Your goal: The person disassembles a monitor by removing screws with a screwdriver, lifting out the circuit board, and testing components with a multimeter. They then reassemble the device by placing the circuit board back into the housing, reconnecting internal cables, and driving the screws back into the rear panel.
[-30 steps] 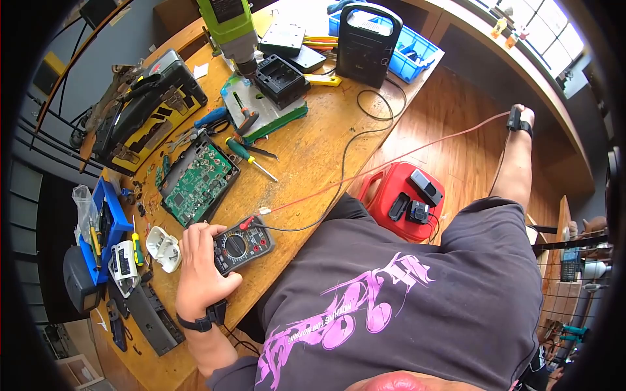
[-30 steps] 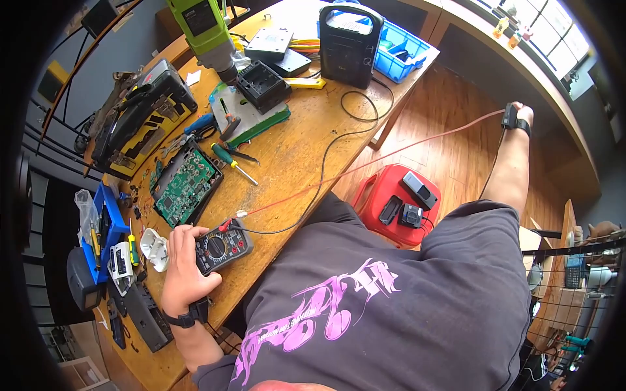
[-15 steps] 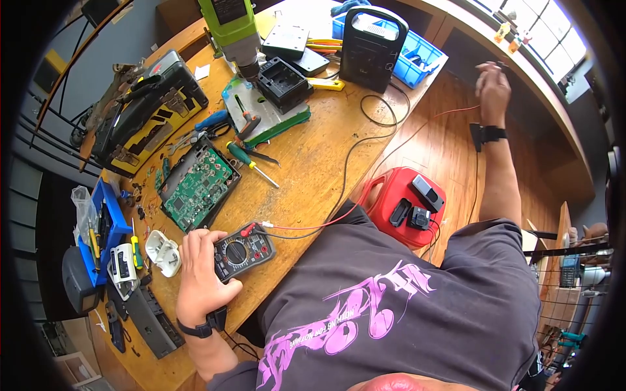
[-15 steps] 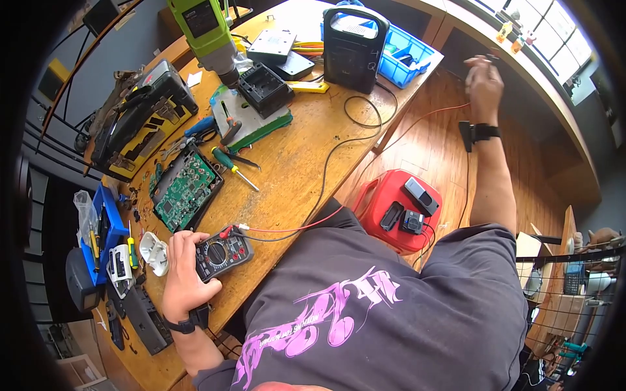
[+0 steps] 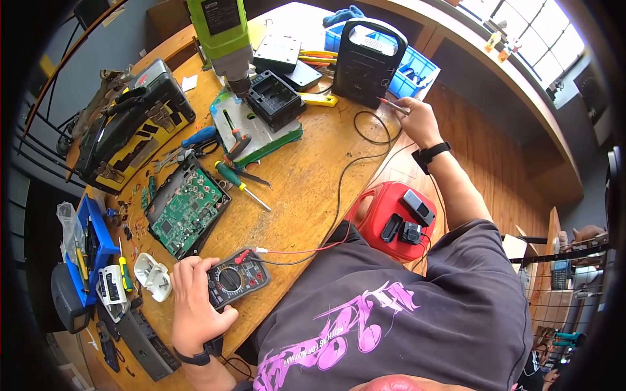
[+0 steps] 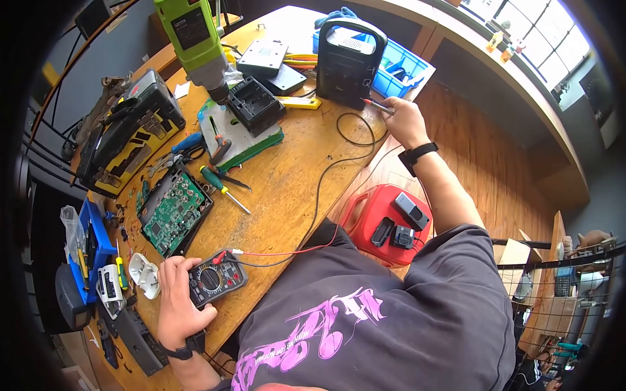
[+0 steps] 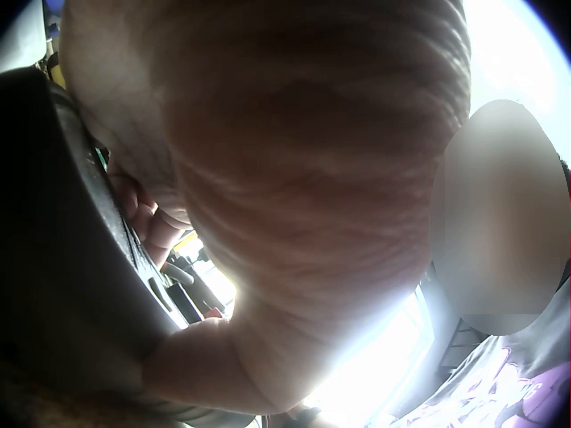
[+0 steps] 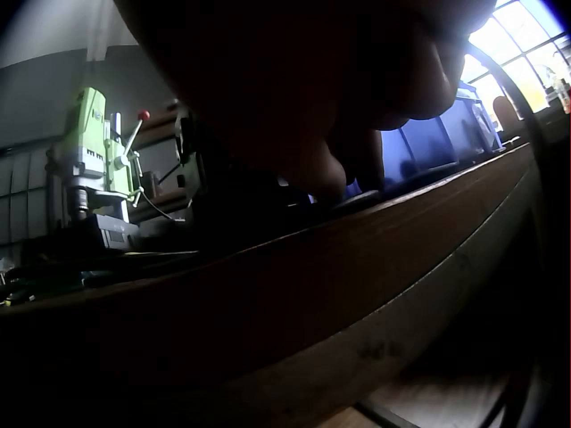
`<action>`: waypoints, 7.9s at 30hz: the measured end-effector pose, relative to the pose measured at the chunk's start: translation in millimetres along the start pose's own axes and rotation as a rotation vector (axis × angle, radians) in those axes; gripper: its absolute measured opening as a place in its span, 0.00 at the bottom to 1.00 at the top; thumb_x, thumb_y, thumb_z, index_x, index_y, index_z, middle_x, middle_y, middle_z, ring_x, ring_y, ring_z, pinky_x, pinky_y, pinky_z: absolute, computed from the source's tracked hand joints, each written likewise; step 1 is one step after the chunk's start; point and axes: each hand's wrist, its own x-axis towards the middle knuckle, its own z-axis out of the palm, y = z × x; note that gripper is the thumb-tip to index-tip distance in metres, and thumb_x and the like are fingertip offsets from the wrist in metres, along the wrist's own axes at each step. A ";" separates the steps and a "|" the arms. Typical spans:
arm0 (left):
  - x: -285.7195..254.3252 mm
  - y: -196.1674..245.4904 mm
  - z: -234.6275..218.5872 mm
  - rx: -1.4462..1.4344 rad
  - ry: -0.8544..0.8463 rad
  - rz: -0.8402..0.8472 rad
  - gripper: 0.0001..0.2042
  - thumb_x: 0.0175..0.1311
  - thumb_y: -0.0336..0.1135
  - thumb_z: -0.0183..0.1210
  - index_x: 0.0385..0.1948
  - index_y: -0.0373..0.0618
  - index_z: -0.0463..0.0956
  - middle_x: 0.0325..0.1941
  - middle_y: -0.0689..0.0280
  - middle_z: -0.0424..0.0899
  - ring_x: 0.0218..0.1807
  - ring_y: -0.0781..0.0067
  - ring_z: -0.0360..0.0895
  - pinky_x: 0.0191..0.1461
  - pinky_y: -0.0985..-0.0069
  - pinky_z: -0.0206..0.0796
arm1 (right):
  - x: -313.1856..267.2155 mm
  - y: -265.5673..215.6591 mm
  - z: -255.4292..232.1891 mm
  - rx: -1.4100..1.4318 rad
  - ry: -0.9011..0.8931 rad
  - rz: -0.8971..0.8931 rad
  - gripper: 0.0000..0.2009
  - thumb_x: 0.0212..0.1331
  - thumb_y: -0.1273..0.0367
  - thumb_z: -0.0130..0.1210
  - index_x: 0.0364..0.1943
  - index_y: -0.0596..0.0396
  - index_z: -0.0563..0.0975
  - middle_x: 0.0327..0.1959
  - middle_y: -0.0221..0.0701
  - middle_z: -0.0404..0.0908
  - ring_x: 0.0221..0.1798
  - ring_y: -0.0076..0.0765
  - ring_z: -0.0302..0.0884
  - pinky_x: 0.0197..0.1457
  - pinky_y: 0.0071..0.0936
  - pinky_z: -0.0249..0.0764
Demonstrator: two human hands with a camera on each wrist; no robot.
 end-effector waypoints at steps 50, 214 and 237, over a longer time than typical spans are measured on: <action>7.0 -35.9 22.3 -0.283 0.686 -0.095 0.24 0.82 0.32 0.69 0.74 0.32 0.76 0.68 0.57 0.85 0.69 0.63 0.83 0.76 0.67 0.72 | -118.4 -417.8 46.5 0.879 -0.778 -0.850 0.15 0.74 0.67 0.64 0.53 0.65 0.77 0.31 0.54 0.88 0.38 0.69 0.89 0.41 0.57 0.83; 4.6 -89.6 41.8 -0.777 0.724 0.160 0.08 0.84 0.14 0.55 0.50 0.41 0.70 0.67 0.49 0.79 0.74 0.49 0.84 0.75 0.56 0.85 | -87.0 -352.2 128.9 1.217 -0.695 -0.658 0.11 0.85 0.74 0.57 0.61 0.67 0.84 0.43 0.34 0.92 0.40 0.22 0.83 0.47 0.24 0.80; 14.6 -94.1 54.9 -0.649 0.838 0.055 0.06 0.77 0.14 0.64 0.46 0.34 0.79 0.57 0.51 0.86 0.62 0.51 0.91 0.61 0.67 0.91 | -89.4 -361.8 124.4 0.999 -0.715 -0.559 0.11 0.83 0.73 0.63 0.60 0.62 0.87 0.49 0.34 0.96 0.49 0.23 0.91 0.54 0.21 0.85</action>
